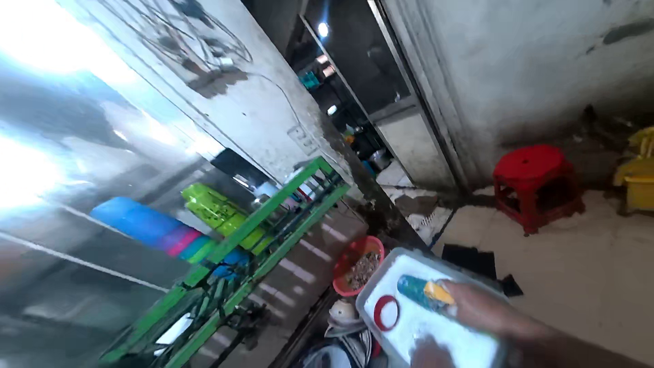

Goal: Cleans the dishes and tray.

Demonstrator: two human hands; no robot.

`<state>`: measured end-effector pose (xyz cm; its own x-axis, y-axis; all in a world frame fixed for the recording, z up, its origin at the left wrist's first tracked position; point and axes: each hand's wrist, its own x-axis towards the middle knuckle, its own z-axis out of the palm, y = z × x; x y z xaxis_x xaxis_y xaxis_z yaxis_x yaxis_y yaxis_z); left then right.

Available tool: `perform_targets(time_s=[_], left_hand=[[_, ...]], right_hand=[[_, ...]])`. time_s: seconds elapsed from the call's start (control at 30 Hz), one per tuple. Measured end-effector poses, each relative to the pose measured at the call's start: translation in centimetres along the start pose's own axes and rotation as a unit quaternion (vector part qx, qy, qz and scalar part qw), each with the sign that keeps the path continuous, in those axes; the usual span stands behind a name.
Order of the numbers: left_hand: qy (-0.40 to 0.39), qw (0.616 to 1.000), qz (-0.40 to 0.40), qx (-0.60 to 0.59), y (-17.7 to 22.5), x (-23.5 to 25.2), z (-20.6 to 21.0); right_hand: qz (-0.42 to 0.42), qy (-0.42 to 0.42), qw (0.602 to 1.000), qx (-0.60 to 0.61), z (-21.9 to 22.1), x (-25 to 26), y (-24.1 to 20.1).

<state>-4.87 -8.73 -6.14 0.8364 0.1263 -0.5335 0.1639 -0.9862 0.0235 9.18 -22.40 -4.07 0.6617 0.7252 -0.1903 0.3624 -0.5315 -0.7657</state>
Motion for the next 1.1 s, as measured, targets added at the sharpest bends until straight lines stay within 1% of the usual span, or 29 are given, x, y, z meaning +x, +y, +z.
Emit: perform_targets(time_s=[0.07,0.2,0.33,0.5,0.63,0.73,0.83,0.93,1.03,1.1], left_hand=[[-0.051,0.998,-0.048,0.005,0.6,0.7,-0.8],[-0.078,0.989,-0.095,0.077,2.6,0.5,-1.8],[-0.079,0.983,-0.127,0.105,2.8,1.0,-1.7],[-0.064,0.974,-0.175,0.130,2.7,1.0,-3.0],[-0.059,0.970,-0.195,0.131,1.5,0.8,-3.9],[-0.050,0.968,-0.196,0.148,0.4,1.5,-3.9],[-0.078,0.963,-0.199,0.167,0.3,1.6,-5.2],[-0.103,0.955,-0.197,0.195,0.7,0.7,-7.2],[-0.079,0.952,-0.204,0.214,0.2,0.4,-7.8],[-0.065,0.958,-0.209,0.187,0.0,0.8,-8.1]], right_hand=[[0.006,-0.010,1.000,-0.005,-0.2,-0.2,-0.3],[0.011,-0.014,1.000,-0.020,-0.1,0.2,-0.5],[0.011,0.000,1.000,-0.019,0.2,0.5,-0.3],[0.037,0.059,0.997,0.023,-0.5,0.2,0.0],[0.028,0.112,0.990,0.081,-0.3,0.4,0.7],[0.021,0.120,0.989,0.087,-0.2,0.6,0.9],[0.020,0.129,0.988,0.080,-0.1,0.7,1.1],[0.013,0.134,0.987,0.083,-0.2,0.6,1.1],[0.005,0.131,0.988,0.081,-0.4,0.5,1.0],[0.004,0.127,0.988,0.083,-0.4,0.5,1.0]])
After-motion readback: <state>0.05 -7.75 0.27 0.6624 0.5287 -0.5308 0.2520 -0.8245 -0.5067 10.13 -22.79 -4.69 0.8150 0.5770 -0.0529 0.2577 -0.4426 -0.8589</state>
